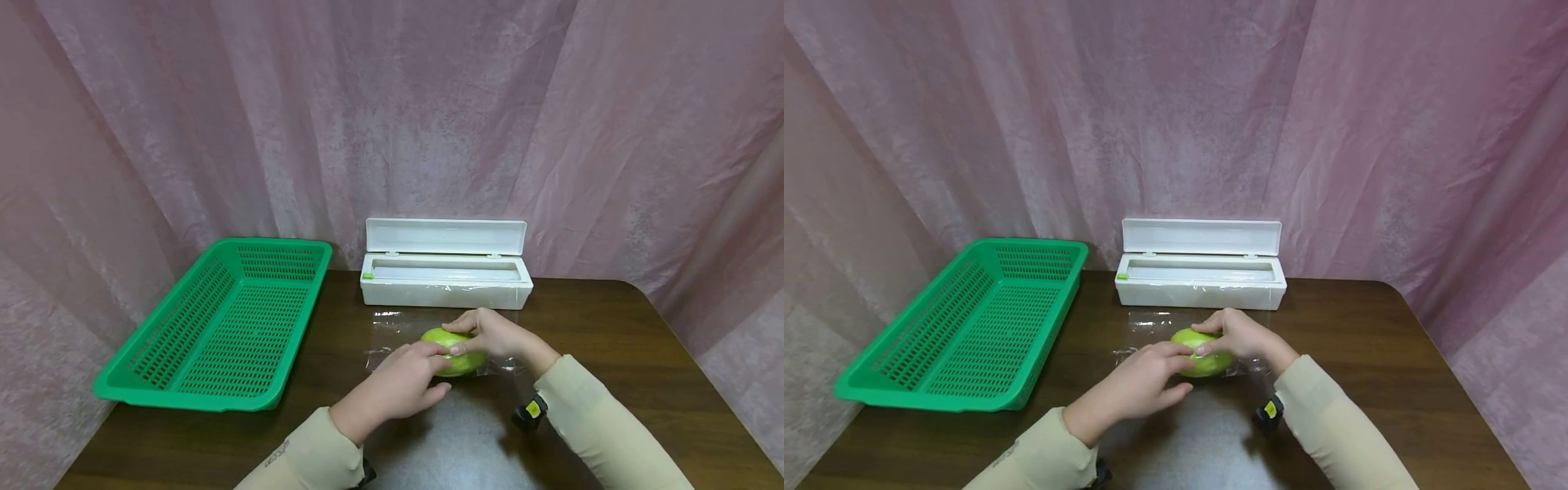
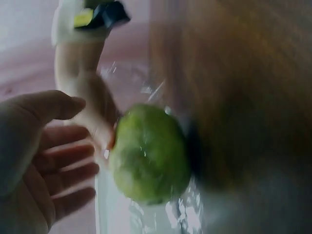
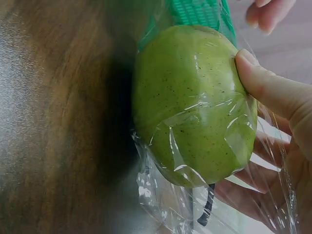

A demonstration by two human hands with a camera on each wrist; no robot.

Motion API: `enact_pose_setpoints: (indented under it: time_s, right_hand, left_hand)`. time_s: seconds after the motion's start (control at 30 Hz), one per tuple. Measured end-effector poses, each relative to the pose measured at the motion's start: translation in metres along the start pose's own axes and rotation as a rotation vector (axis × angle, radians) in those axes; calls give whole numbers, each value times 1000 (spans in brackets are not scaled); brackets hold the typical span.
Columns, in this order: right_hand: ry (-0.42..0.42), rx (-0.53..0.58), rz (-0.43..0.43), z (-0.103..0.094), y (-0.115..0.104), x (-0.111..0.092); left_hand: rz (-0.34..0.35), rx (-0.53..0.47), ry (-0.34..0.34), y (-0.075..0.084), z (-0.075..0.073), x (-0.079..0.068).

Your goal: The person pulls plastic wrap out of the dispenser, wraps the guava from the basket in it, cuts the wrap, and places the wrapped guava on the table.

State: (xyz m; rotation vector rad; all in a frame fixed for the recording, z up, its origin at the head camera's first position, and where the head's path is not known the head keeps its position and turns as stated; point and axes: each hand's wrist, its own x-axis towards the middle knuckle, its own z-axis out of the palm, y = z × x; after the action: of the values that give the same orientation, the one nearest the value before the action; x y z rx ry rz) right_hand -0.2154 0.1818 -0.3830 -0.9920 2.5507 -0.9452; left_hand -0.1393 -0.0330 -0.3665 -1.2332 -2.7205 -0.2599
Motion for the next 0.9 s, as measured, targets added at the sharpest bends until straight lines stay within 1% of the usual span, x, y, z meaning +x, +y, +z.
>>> enact_pose_setpoints:
  time_s: [0.1, 0.23, 0.33, 0.4, 0.47, 0.53, 0.7, 0.83, 0.9]
  right_hand:
    - [-12, 22, 3, -1, 1, 1]
    - [-21, 69, -9, -2, 4, 3]
    - [-27, 104, -21, -2, 7, 3]
    - [-33, 128, -25, -3, 9, 4]
    - [-41, 147, -24, -2, 10, 6]
    - [-50, 173, -11, -3, 12, 7]
    - [-69, 237, 29, -6, 15, 9]
    - [-72, 247, 76, -7, 18, 11]
    - [-74, 248, 107, -7, 19, 12]
  left_hand:
    - [-16, 74, -43, 9, 6, 4]
    - [-52, 147, -51, 13, 14, 7]
    - [-86, 165, -72, 13, 18, 8]
    - [-125, 168, -102, 12, 21, 9]
    - [-163, 165, -127, 11, 24, 10]
    - [-183, 171, -136, 10, 26, 11]
    - [-168, 205, -99, 6, 30, 13]
    - [-169, 222, -69, 4, 30, 18]
    - [-176, 218, -68, 2, 31, 21]
